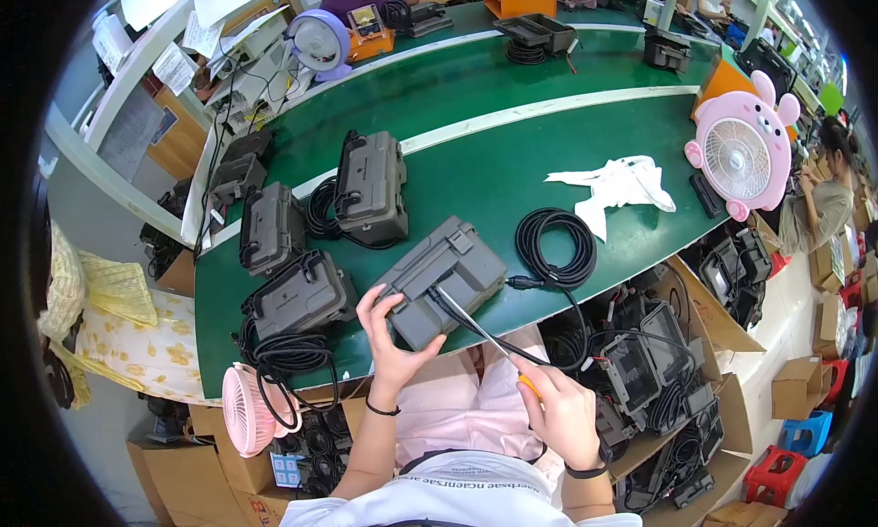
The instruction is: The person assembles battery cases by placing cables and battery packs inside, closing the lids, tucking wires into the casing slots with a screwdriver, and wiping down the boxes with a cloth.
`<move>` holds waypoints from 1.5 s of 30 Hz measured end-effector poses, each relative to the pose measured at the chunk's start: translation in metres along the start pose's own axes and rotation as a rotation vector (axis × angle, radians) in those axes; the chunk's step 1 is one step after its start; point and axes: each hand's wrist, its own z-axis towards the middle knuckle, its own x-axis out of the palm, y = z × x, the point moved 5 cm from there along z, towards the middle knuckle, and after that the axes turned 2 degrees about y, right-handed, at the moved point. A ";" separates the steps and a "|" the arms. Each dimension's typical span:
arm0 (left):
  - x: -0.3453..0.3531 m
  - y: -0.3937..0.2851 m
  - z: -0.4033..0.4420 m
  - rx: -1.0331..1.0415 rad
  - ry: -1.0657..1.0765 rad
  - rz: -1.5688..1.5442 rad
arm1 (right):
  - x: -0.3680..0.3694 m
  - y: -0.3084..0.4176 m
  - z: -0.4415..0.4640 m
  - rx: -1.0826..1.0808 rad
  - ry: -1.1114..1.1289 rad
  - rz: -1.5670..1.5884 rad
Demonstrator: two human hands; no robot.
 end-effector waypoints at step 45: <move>0.002 0.019 -0.022 0.132 -0.068 -0.138 | 0.031 -0.013 -0.023 -0.093 -0.185 -0.119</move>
